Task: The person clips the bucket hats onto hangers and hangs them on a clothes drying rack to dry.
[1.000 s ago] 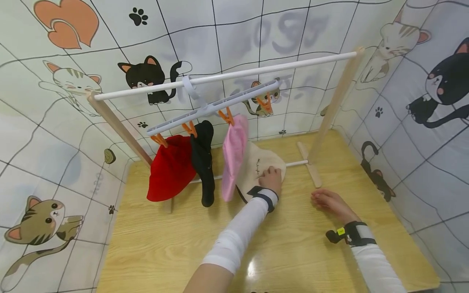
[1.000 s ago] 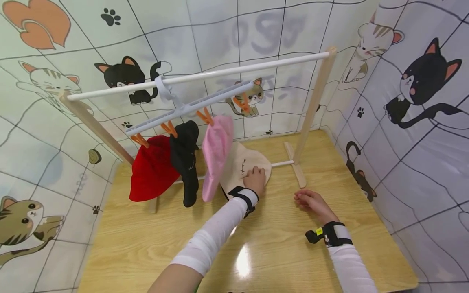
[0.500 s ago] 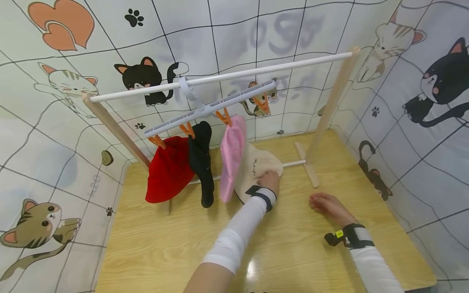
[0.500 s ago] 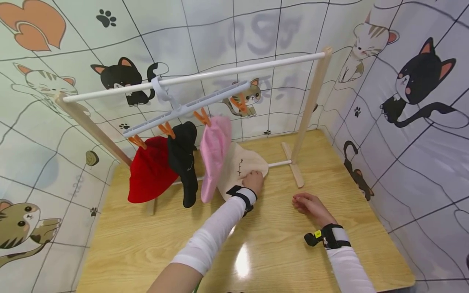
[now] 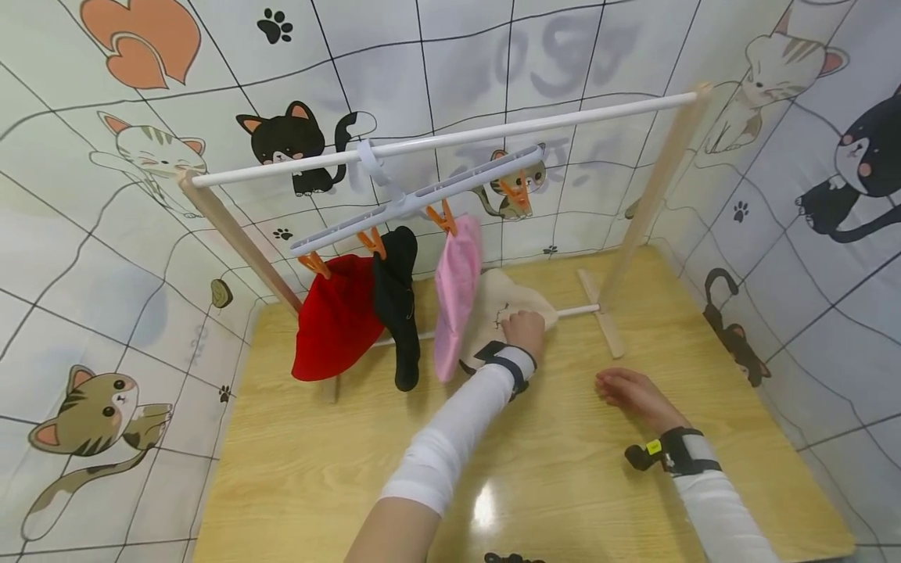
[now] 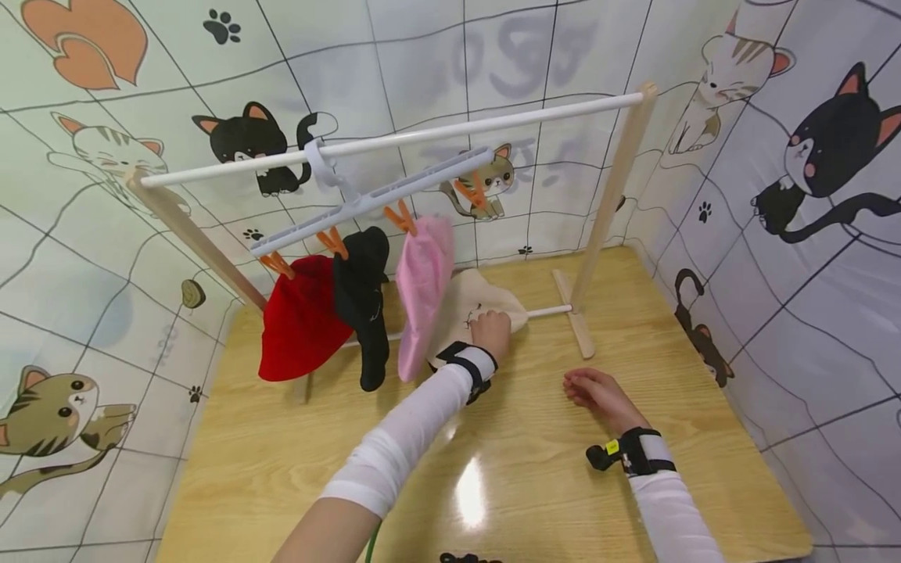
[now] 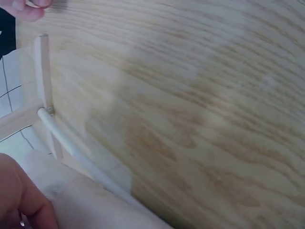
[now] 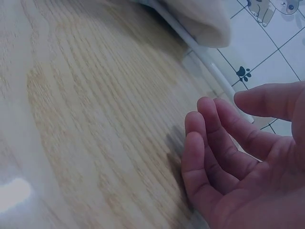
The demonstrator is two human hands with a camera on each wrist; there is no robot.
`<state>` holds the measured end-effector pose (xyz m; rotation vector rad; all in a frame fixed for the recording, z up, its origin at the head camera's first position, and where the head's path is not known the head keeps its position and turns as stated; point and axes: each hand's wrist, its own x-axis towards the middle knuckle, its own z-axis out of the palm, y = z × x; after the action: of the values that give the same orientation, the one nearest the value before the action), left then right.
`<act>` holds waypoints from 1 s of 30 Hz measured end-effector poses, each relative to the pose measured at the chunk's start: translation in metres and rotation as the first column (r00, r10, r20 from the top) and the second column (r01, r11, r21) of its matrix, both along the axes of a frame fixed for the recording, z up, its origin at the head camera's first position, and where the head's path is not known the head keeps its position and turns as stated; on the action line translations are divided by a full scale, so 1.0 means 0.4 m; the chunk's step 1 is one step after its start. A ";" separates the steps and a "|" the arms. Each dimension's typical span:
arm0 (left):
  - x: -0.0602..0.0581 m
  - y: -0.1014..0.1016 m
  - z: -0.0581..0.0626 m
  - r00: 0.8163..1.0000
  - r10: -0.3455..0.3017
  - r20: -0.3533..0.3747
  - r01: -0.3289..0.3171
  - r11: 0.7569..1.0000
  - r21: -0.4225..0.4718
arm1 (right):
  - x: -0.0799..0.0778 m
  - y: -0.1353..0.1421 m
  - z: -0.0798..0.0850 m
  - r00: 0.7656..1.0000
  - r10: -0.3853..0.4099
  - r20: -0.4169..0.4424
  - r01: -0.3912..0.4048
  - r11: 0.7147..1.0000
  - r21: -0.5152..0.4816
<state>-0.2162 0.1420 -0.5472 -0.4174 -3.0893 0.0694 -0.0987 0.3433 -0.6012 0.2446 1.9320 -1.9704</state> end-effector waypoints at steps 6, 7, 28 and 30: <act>-0.013 -0.005 0.033 1.000 0.015 -0.021 -0.014 0.999 0.038 | -0.007 0.000 0.001 1.000 0.009 -0.005 -0.009 1.000 -0.001; -0.017 -0.007 0.039 0.999 0.017 -0.028 -0.016 0.998 0.060 | -0.007 -0.001 0.002 1.000 0.011 -0.007 -0.011 1.000 -0.003; -0.082 -0.107 0.201 0.984 -0.162 0.075 0.137 0.953 0.269 | -0.041 -0.036 0.008 0.998 0.058 -0.040 -0.060 0.997 -0.041; -0.094 -0.113 0.205 0.982 -0.174 0.072 0.149 0.951 0.272 | -0.051 -0.042 0.016 0.996 0.074 -0.059 -0.075 0.997 -0.029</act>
<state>-0.2540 0.0966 -0.4651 -0.6749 -3.0783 -0.3753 -0.1190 0.3263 -0.5949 0.1067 1.9151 -1.9781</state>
